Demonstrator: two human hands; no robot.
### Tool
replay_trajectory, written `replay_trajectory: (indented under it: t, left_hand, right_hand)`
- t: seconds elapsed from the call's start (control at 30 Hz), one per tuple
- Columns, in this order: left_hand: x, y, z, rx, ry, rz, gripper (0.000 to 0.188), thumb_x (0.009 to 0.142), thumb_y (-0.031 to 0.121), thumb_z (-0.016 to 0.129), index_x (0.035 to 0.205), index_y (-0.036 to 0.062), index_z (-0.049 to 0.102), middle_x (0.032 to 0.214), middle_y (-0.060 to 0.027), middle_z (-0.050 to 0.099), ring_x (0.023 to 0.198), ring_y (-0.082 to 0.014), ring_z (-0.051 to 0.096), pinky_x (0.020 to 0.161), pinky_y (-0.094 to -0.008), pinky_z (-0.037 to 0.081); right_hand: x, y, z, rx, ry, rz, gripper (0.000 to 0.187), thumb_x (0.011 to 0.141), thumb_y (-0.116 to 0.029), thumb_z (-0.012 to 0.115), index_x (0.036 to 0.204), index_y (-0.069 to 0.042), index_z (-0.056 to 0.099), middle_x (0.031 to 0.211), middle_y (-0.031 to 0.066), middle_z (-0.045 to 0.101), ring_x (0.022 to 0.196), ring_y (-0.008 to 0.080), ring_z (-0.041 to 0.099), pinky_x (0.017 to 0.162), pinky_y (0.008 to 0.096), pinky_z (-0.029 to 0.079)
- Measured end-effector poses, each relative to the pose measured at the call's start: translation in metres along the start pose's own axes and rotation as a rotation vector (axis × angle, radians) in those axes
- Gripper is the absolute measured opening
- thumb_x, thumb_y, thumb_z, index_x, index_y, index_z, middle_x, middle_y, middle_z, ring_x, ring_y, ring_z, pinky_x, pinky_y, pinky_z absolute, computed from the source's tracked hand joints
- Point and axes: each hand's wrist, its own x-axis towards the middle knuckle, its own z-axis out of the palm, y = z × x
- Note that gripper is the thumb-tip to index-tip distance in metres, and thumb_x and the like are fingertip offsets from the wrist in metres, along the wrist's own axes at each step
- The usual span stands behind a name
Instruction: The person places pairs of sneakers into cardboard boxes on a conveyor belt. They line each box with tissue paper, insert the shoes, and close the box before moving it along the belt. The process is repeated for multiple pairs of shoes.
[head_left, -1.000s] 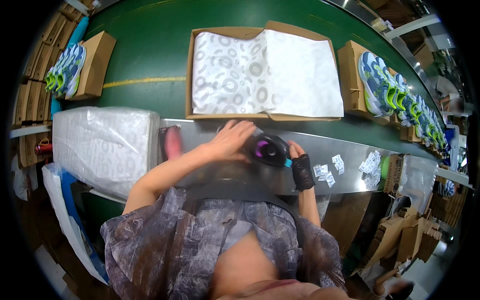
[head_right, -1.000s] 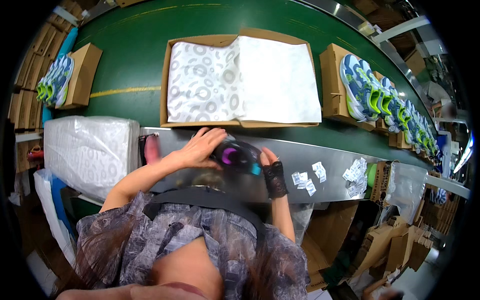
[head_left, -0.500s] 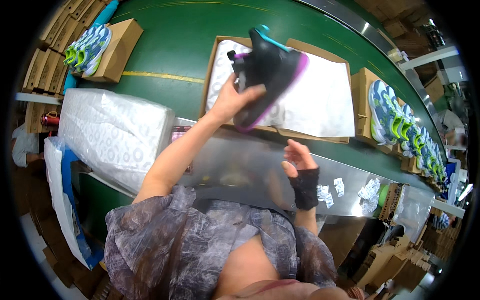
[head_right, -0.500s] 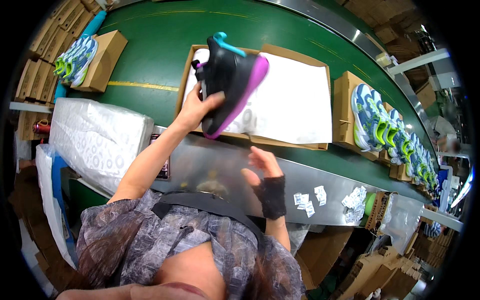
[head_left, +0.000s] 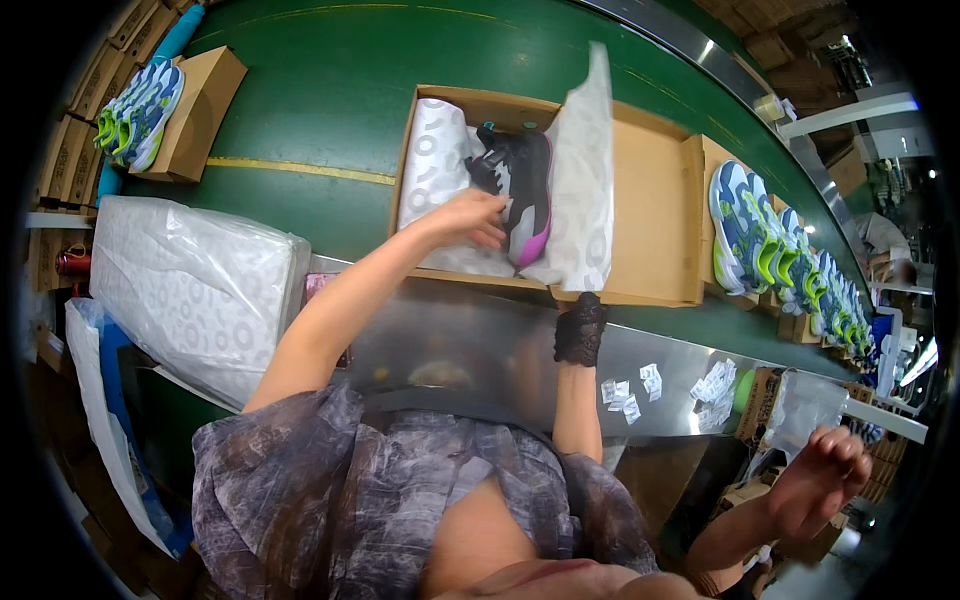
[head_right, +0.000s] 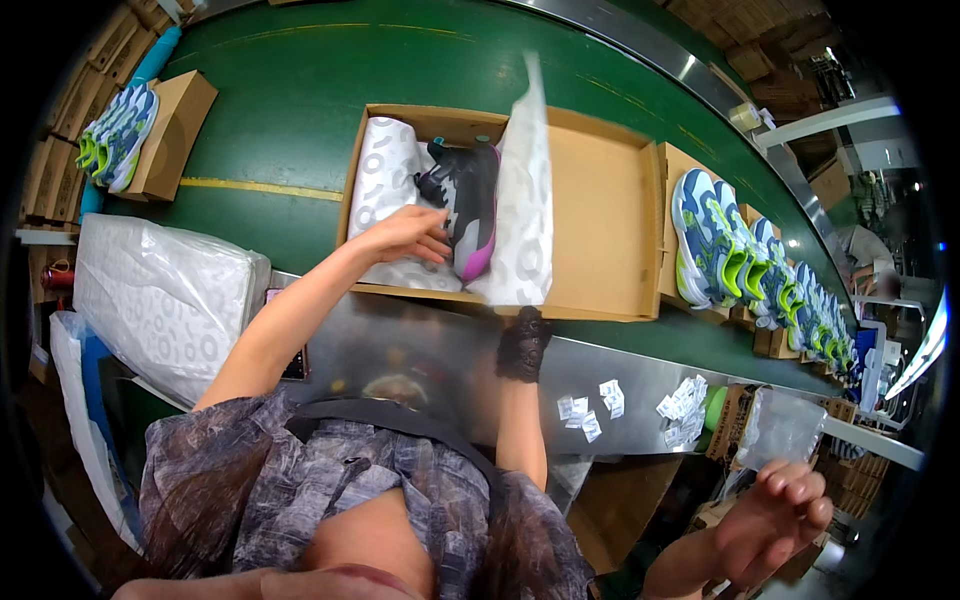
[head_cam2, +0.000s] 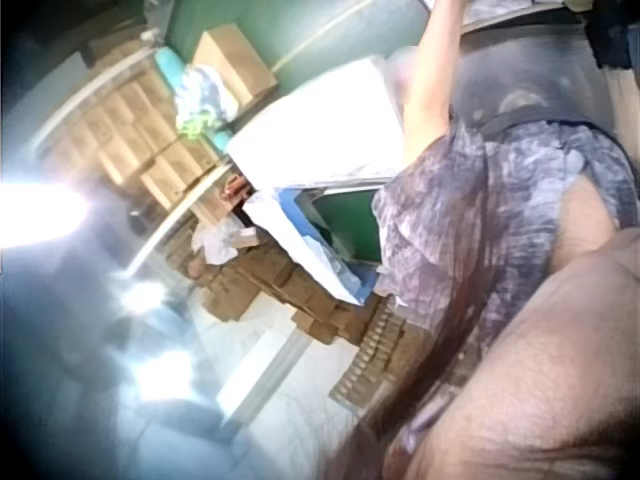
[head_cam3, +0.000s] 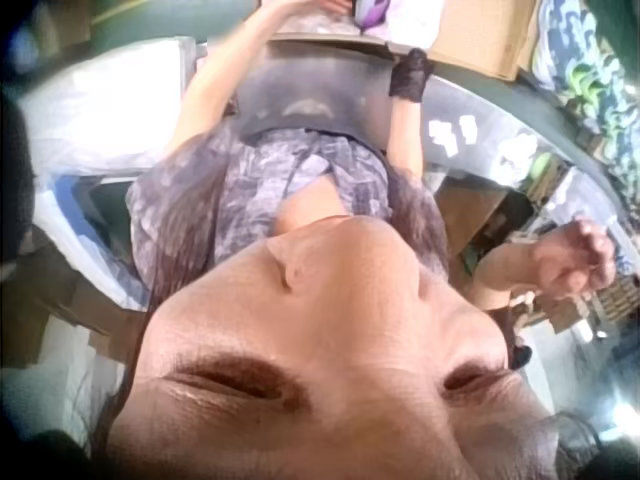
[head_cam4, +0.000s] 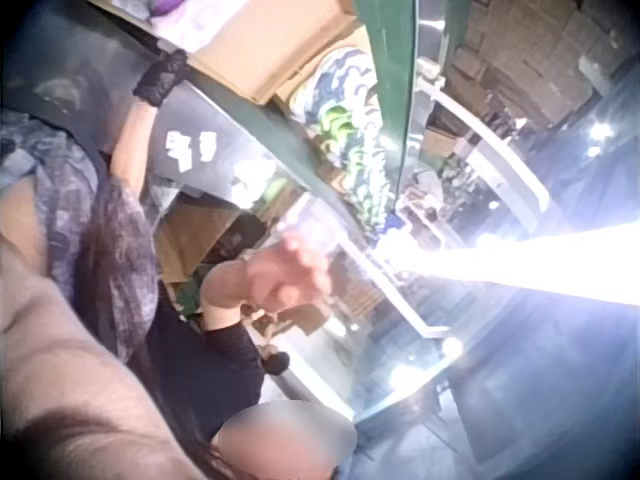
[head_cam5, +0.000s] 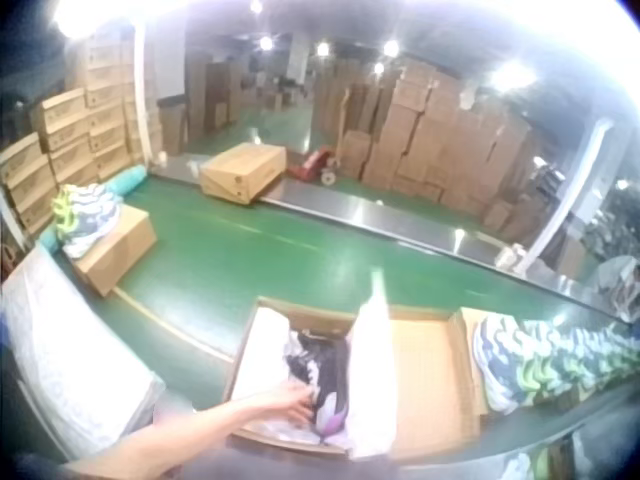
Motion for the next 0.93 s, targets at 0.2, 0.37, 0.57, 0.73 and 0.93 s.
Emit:
replay_trajectory:
  t: [0.2, 0.37, 0.57, 0.73, 0.93]
  left_hand:
    - [-0.058, -0.006, -0.071, -0.085, 0.687, 0.439, 0.053, 0.091, 0.044, 0.031, 0.11, -0.0018, 0.049, 0.095, -0.0114, 0.058, 0.083, -0.0196, 0.058, 0.072, -0.031, 0.045]
    - [-0.044, -0.028, -0.057, 0.593, 0.839, 0.567, 0.055, 0.088, 0.044, 0.038, 0.105, -0.0055, 0.054, 0.1, -0.0225, 0.056, 0.095, -0.0322, 0.049, 0.086, -0.037, 0.037]
    - [-0.044, -0.011, -0.089, 0.044, 0.399, 0.066, 0.055, 0.083, 0.046, 0.045, 0.116, 0.0028, 0.049, 0.109, -0.0105, 0.056, 0.097, -0.0209, 0.053, 0.082, -0.0373, 0.043]
    - [-0.054, 0.017, -0.069, -0.423, -0.005, 0.126, 0.06, 0.08, 0.047, 0.045, 0.123, 0.0049, 0.043, 0.115, -0.0099, 0.053, 0.102, -0.0183, 0.053, 0.086, -0.0325, 0.043]
    - [-0.046, 0.042, -0.041, -0.476, -0.065, -0.107, 0.061, 0.078, 0.05, 0.046, 0.121, 0.0071, 0.045, 0.112, -0.0115, 0.053, 0.099, -0.0215, 0.054, 0.084, -0.0381, 0.044]
  right_hand:
    - [-0.005, 0.008, 0.035, -1.052, 0.056, -1.072, 0.056, 0.074, -0.012, 0.058, 0.125, -0.005, 0.036, 0.128, 0.0164, 0.038, 0.119, 0.0289, 0.036, 0.086, 0.043, 0.034]
    - [0.005, 0.031, 0.037, -1.589, -0.012, -1.315, 0.049, 0.074, 0.001, 0.045, 0.118, -0.02, 0.049, 0.128, 0.0192, 0.038, 0.117, 0.0397, 0.036, 0.084, 0.05, 0.035]
    - [-0.008, 0.015, 0.041, -1.498, -0.154, -1.186, 0.051, 0.072, -0.002, 0.047, 0.119, -0.02, 0.049, 0.129, 0.0187, 0.037, 0.121, 0.0363, 0.033, 0.086, 0.0498, 0.035]
    - [-0.022, -0.044, 0.043, -1.424, -0.154, -1.192, 0.059, 0.062, 0.002, 0.052, 0.118, -0.017, 0.05, 0.128, 0.0133, 0.04, 0.121, 0.0271, 0.035, 0.086, 0.0435, 0.034]
    - [-0.041, -0.088, 0.011, -0.838, 0.135, -1.162, 0.058, 0.065, -0.004, 0.057, 0.122, -0.009, 0.045, 0.123, 0.0131, 0.044, 0.112, 0.024, 0.043, 0.084, 0.0335, 0.038]
